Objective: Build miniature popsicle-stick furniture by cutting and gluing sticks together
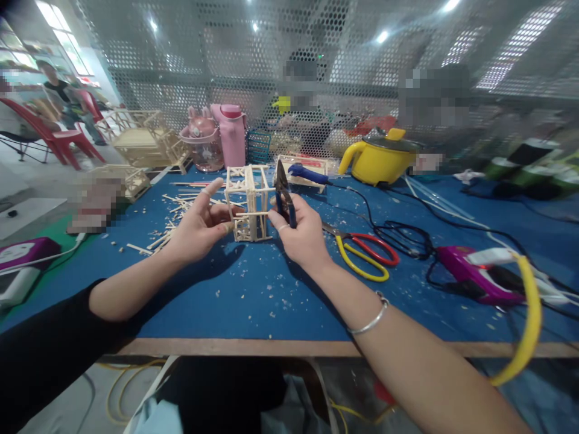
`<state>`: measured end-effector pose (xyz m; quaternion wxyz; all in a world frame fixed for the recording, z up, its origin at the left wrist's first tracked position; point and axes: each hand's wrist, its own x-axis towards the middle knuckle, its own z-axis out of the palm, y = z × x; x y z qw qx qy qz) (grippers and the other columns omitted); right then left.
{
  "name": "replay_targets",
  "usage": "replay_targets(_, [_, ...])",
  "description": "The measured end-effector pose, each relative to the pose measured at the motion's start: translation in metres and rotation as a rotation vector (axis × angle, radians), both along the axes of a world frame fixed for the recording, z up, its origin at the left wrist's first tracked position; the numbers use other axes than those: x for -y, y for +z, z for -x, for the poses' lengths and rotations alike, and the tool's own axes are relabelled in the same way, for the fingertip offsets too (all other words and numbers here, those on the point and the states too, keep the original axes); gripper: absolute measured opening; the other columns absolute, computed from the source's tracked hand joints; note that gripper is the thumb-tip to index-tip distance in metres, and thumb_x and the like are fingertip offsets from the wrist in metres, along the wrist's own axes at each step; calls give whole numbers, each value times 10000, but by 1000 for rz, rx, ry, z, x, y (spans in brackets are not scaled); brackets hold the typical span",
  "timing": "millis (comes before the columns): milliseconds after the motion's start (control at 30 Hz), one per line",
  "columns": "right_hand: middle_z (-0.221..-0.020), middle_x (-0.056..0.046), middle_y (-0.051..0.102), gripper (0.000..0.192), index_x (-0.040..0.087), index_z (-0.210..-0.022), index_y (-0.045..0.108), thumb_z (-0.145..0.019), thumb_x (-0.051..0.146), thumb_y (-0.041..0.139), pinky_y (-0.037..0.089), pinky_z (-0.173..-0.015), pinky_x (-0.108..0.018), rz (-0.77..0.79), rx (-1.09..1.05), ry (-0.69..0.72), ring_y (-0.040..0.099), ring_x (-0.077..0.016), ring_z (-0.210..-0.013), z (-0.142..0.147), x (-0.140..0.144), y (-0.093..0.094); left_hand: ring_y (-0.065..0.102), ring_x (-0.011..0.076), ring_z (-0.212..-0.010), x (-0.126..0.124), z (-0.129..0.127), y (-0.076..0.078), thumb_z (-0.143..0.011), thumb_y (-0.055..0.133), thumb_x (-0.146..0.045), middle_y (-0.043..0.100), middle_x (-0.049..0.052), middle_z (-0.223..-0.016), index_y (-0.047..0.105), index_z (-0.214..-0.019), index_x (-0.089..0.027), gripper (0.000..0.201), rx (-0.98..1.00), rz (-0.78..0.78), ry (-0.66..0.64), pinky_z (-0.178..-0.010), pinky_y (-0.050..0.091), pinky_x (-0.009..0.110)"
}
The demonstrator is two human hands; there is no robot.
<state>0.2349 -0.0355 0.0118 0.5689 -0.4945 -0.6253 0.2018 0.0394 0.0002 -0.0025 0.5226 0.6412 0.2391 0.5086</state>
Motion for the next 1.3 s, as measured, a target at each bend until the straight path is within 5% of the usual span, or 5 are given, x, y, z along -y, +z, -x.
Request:
replay_targets(633, [-804,7,644,137,224,-916,616,-798,283,652,506,-742,-364,-34,25,-45,610,-164,-711,4,3,2,623,165,-909,1,-3,1,-708,655,-168,647,27,-907,287,-1388,-217,775,-31,1,29,-797,479,318])
replay_targets(900, [-805,3,631,149,215,-926,610,-801,285,652,501,-731,-341,-37,11,-17,600,-157,-713,3,2,1,537,149,-834,25,3,11,-766,641,-195,574,29,-938,553,-1096,-203,342,-257,-494,663,-748,450,291])
replay_targets(1000, [-799,5,630,137,203,-917,608,-811,282,645,494,-727,-319,-65,79,24,599,-148,-712,-1,6,4,487,111,-648,35,4,17,-867,548,-236,548,-5,-750,597,-956,-181,116,-360,-539,582,-640,427,256])
replay_targets(1167, [-814,-1,647,127,191,-930,608,-833,272,627,489,-720,-284,-102,229,154,607,-135,-720,-9,19,12,541,148,-729,45,3,22,-917,471,-303,604,36,-840,611,-1048,-171,233,-645,-584,451,-684,423,281])
replay_targets(1300, [-795,3,645,102,188,-900,600,-848,276,603,484,-701,-261,-67,275,179,600,-129,-711,-6,27,17,519,160,-677,47,0,22,-938,401,-310,580,25,-729,575,-763,-184,277,-891,-506,241,-620,353,277])
